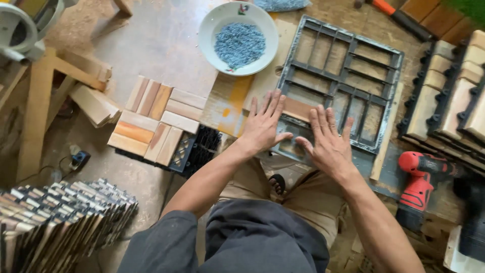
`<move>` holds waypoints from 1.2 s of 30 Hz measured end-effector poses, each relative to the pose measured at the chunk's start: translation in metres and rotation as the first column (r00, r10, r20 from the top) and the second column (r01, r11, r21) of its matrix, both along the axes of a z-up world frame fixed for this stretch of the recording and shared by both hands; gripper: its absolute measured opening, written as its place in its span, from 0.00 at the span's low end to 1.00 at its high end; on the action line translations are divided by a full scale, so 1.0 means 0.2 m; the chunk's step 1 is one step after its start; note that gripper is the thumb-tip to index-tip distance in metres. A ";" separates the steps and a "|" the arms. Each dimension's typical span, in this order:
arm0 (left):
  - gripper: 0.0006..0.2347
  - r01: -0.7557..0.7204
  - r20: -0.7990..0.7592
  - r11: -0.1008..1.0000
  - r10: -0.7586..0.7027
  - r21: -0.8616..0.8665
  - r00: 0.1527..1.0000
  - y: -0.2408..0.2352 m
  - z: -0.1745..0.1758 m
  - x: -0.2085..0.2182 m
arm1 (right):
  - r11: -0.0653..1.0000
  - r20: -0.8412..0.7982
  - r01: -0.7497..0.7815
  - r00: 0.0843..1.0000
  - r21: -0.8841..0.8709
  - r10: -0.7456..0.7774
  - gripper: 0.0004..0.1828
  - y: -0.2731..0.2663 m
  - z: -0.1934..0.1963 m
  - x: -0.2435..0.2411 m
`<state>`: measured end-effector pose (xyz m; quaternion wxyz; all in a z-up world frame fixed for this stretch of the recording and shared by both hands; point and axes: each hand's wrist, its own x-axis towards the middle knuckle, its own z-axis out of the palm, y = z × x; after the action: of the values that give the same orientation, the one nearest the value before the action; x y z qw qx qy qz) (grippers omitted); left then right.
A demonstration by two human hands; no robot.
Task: Assembling wooden slats onto a plastic interlocking grid using a power drill to create floor tiles.
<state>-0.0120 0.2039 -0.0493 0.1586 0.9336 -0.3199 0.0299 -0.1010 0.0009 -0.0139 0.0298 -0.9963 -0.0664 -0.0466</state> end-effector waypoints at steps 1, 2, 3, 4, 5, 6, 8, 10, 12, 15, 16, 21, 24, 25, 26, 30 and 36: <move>0.48 -0.028 -0.007 1.000 0.028 0.011 1.000 0.03 -0.02 -0.04 | 1.000 -0.007 -0.028 1.000 0.011 0.028 0.48 0.02 0.01 -0.04; 0.41 -0.029 0.055 0.978 0.042 -0.206 0.998 0.07 -0.03 -0.08 | 0.999 0.018 -0.003 1.000 0.040 0.002 0.48 0.04 0.02 -0.07; 0.34 -0.027 0.137 0.914 0.090 -0.406 0.986 0.12 -0.04 -0.07 | 0.997 0.058 -0.001 0.998 0.076 -0.004 0.48 0.07 0.02 -0.02; 0.34 -0.068 0.149 0.917 0.136 -0.393 0.979 0.23 -0.06 -0.09 | 0.995 0.069 -0.051 0.997 0.090 0.045 0.48 0.11 -0.01 -0.01; 0.26 -0.156 0.177 0.800 0.310 -0.579 0.934 0.33 -0.08 -0.14 | 0.987 0.200 -0.126 0.974 0.097 0.104 0.44 0.14 -0.04 -0.03; 0.19 -0.200 0.180 0.641 0.476 -0.741 0.861 0.43 -0.10 -0.20 | 0.975 0.329 -0.199 0.931 0.101 0.156 0.40 0.18 -0.07 -0.04; 0.17 -0.333 0.220 0.631 0.635 -0.701 0.741 0.75 -0.29 -0.23 | 0.941 0.347 -0.304 0.907 0.146 0.239 0.37 0.33 -0.08 -0.03; 0.16 -0.460 0.260 0.583 0.764 -0.669 0.590 1.03 -0.55 -0.28 | 0.897 0.366 -0.405 0.873 0.178 0.322 0.34 0.46 -0.08 -0.02; 0.36 -0.832 0.031 0.478 0.871 -0.281 0.490 1.28 -0.88 -0.33 | 0.833 0.406 -0.514 0.819 0.204 0.406 0.35 0.59 -0.09 0.04; 0.37 -0.851 0.017 0.525 0.851 0.016 0.525 1.52 -0.97 -0.37 | 0.769 0.374 -0.573 0.804 0.282 0.462 0.34 0.73 -0.09 0.09; 0.37 -0.863 0.016 0.505 0.863 0.015 0.506 1.56 -1.07 -0.35 | 0.756 0.374 -0.591 0.793 0.280 0.481 0.34 0.76 -0.09 0.11; 0.09 -0.702 0.320 0.712 0.658 0.031 0.682 1.64 -1.33 -0.23 | 0.745 0.336 -0.592 0.800 0.309 0.496 0.35 0.83 -0.11 0.16; 0.10 -0.675 0.010 0.667 0.714 -0.314 0.700 1.57 -0.91 -0.29 | 0.708 0.401 -0.637 0.760 0.305 0.512 0.33 0.82 -0.10 0.15; 0.10 -0.646 0.016 0.693 0.685 -0.319 0.728 1.49 -0.71 -0.29 | 0.732 0.406 -0.611 0.776 0.300 0.482 0.33 0.83 -0.08 0.14; 0.10 -0.609 -0.063 0.677 0.646 -0.413 0.761 1.42 -0.50 -0.30 | 0.721 0.430 -0.621 0.767 0.309 0.476 0.32 0.83 -0.06 0.13; 0.12 -0.479 0.037 0.803 0.524 -0.354 0.851 1.18 0.09 -0.26 | 0.741 0.495 -0.603 0.761 0.297 0.420 0.27 0.77 0.04 0.12; 0.16 -0.159 -0.208 0.971 0.120 -0.179 0.971 0.91 0.66 -0.16 | 0.753 0.403 -0.631 0.749 0.189 0.526 0.39 0.52 0.18 0.09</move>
<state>-0.0430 0.3866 0.0829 0.2772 0.9323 -0.2315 -0.0198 -0.0823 0.1052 0.0223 0.1890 -0.8848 -0.3714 -0.2084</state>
